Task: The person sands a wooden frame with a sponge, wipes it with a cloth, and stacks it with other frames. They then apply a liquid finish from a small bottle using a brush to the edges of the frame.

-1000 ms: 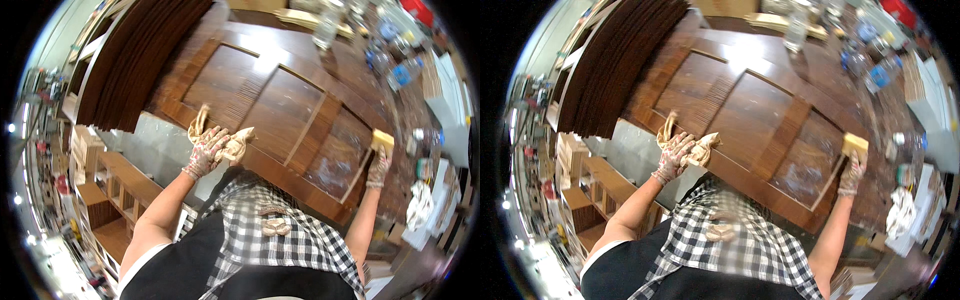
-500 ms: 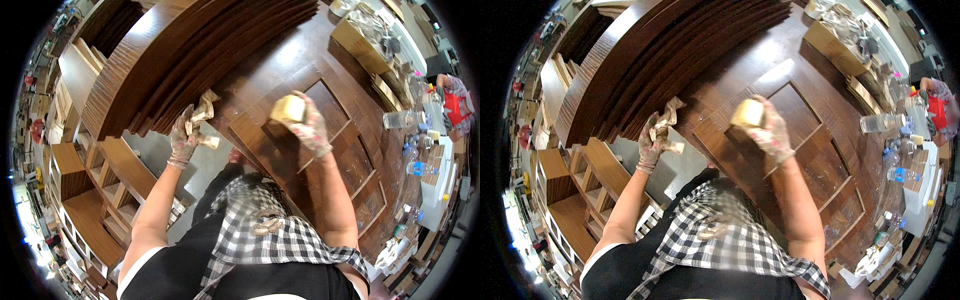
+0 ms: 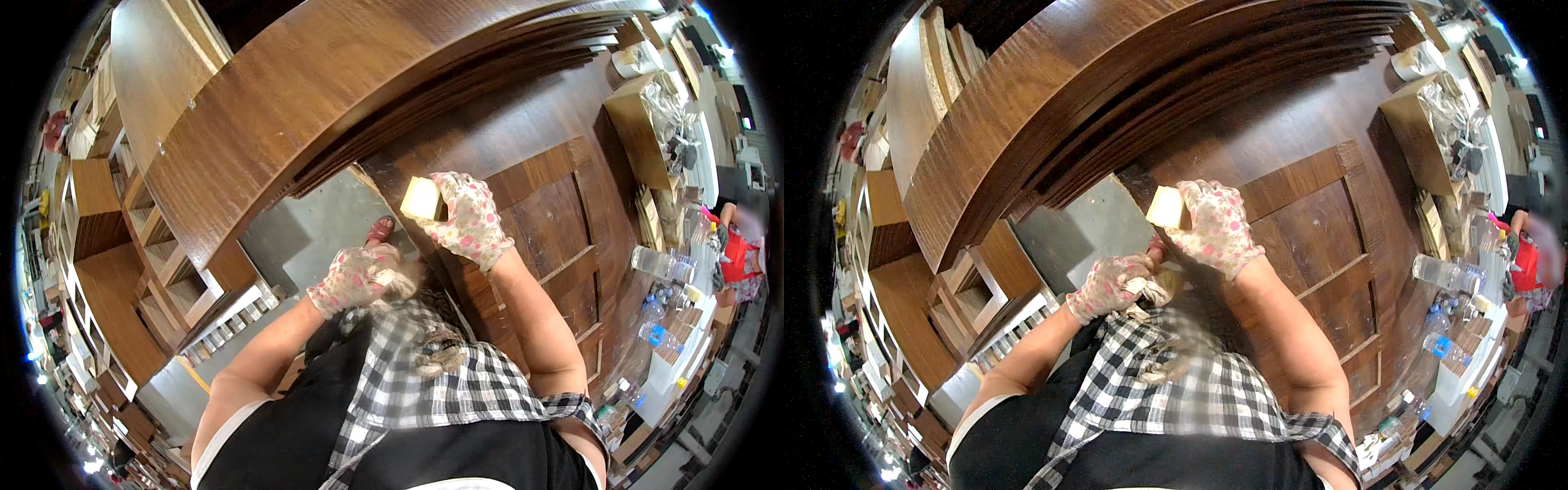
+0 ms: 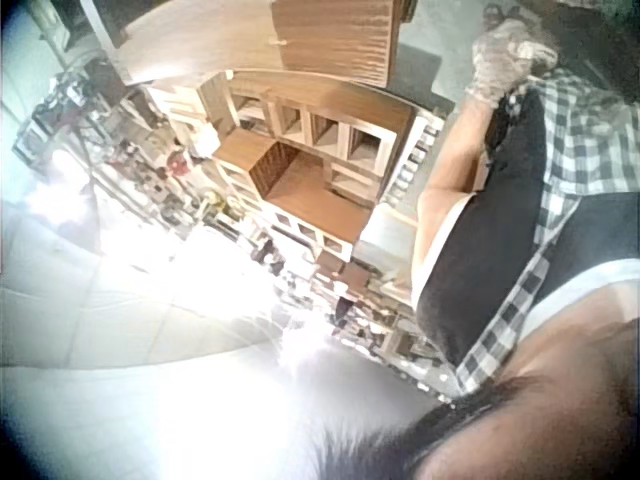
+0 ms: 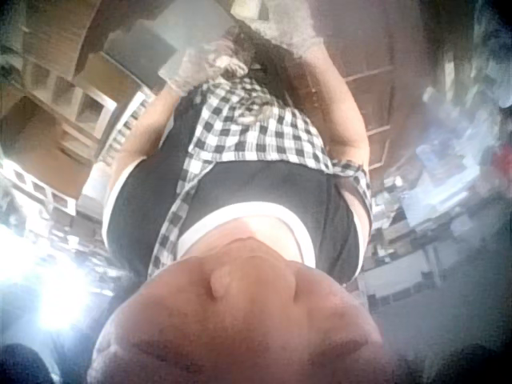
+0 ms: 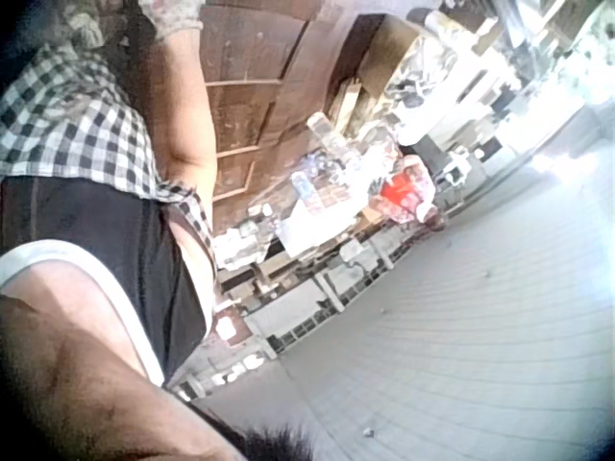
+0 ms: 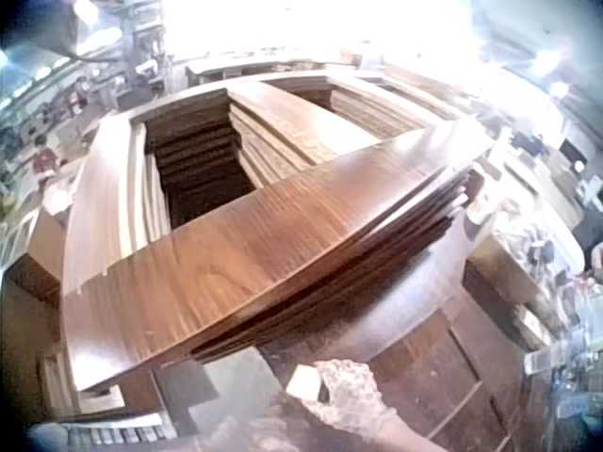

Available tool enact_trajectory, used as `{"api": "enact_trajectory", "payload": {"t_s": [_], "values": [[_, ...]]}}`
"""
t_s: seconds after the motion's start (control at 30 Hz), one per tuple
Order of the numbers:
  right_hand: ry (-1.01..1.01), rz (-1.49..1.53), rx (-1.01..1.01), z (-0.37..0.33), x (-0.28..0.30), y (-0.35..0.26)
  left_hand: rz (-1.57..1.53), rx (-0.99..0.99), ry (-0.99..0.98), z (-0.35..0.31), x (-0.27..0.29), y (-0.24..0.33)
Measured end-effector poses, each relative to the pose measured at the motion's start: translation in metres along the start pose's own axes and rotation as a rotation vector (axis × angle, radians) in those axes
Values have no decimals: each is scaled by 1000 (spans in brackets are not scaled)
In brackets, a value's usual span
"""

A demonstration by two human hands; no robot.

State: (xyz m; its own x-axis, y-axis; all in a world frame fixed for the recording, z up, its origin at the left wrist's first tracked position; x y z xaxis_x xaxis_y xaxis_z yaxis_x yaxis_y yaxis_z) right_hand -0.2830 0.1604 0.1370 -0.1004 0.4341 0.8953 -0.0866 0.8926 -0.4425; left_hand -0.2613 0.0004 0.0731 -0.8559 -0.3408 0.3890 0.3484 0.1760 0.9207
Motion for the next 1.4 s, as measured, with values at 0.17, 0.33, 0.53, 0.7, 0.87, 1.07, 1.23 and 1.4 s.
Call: {"api": "enact_trajectory", "payload": {"t_s": [0.17, 0.33, 0.53, 0.7, 0.87, 1.07, 1.23, 1.4], "values": [[176, 54, -163, -4, 28, 66, 75, -3, -132, 10, -16, 9], [58, 10, -10, 2, 14, 24, 37, -35, -303, 49, -44, 24], [172, 16, -199, -6, 49, 111, 492, -129, -450, 87, -59, 62], [235, 125, -533, -44, 94, 296, 459, -175, -353, 111, -53, 66], [288, -341, -868, -55, 151, 359, 338, -235, -203, 115, -48, 61], [322, 42, -796, -56, 127, 335, 369, -245, -211, 115, -40, 67], [403, 603, -461, -40, 75, 235, 365, -305, -205, 110, -43, 64], [9, 218, -295, -7, 7, 72, 465, -382, -247, 89, -43, 55]]}}
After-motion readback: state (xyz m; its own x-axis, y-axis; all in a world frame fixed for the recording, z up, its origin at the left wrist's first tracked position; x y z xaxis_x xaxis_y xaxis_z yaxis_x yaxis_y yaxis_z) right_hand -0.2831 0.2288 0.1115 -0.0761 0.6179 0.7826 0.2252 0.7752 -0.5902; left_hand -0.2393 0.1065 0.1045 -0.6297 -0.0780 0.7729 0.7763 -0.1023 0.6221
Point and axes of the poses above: each hand's wrist, its own z-axis towards the middle knuckle, its own x-axis out of the back of the hand, y = z × x, the point moved 9 cm from there along z, towards the middle knuckle, and after that the axes turned 12 degrees about -y, right-handed, at the moved point
